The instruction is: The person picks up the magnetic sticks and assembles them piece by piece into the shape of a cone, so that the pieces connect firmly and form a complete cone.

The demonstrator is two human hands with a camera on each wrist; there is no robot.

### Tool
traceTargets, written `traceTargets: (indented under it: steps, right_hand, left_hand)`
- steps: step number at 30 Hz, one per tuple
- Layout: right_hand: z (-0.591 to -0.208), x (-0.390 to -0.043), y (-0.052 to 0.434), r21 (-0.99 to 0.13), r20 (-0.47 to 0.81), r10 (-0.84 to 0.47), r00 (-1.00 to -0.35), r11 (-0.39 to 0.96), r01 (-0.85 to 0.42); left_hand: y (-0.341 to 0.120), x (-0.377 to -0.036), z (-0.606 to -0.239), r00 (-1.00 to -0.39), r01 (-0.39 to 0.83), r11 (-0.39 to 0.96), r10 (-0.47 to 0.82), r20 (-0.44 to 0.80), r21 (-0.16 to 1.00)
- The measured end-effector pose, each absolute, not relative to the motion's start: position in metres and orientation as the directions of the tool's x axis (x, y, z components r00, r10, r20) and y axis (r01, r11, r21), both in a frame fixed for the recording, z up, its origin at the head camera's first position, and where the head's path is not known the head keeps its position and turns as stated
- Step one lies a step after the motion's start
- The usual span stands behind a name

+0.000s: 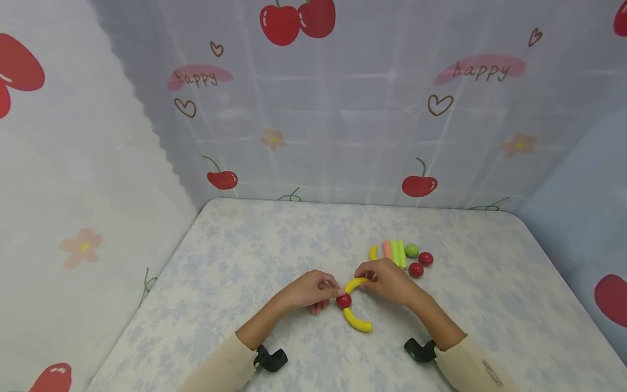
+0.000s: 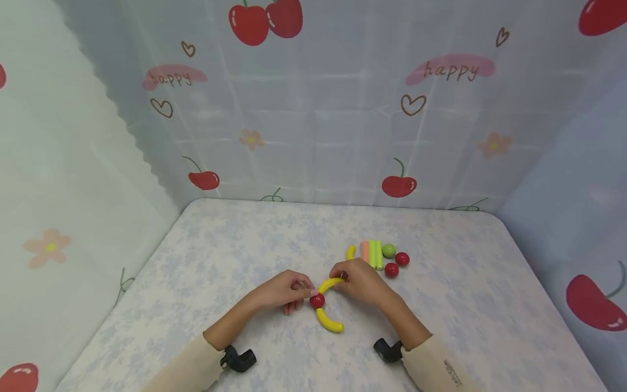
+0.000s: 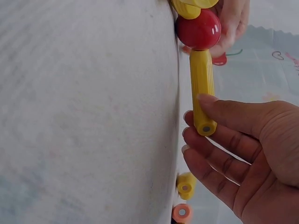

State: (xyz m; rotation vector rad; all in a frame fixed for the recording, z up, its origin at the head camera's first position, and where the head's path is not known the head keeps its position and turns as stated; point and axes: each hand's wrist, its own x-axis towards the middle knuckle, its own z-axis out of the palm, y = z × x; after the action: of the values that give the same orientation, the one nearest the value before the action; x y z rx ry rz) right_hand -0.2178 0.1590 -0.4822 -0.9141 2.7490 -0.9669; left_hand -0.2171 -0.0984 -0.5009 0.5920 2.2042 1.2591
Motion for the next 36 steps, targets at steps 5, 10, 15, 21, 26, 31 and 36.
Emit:
traceTargets:
  steps: [5,10,15,21,26,31,36]
  right_hand:
    - [-0.482,-0.219,0.157,-0.612,0.122,-0.569,-0.813,0.602,-0.513]
    - [-0.483,-0.219,0.155,-0.640,0.156,-0.596,-0.788,0.546,-0.540]
    - [-0.483,-0.217,0.154,-0.648,0.169,-0.598,-0.783,0.531,-0.545]
    - [-0.477,-0.217,0.158,-0.641,0.164,-0.567,-0.807,0.560,-0.524]
    - [-0.465,-0.218,0.172,-0.653,0.166,-0.485,-0.859,0.598,-0.464]
    - [-0.452,-0.221,0.192,-0.656,0.186,-0.380,-0.906,0.639,-0.403]
    - [-0.442,-0.226,0.214,-0.648,0.193,-0.301,-0.934,0.676,-0.352]
  left_hand:
    - [-0.094,-0.228,-0.505,-0.782,0.145,0.436,0.600,-0.166,0.888]
    - [-0.086,-0.232,-0.510,-0.777,0.159,0.433,0.610,-0.159,0.887]
    - [-0.081,-0.233,-0.513,-0.777,0.175,0.440,0.611,-0.151,0.881]
    - [-0.082,-0.234,-0.518,-0.791,0.130,0.421,0.590,-0.162,0.898]
    - [-0.082,-0.234,-0.523,-0.796,0.072,0.406,0.573,-0.193,0.911]
    - [-0.081,-0.234,-0.522,-0.798,0.054,0.397,0.569,-0.199,0.916]
    - [-0.083,-0.235,-0.522,-0.797,0.064,0.392,0.574,-0.189,0.918]
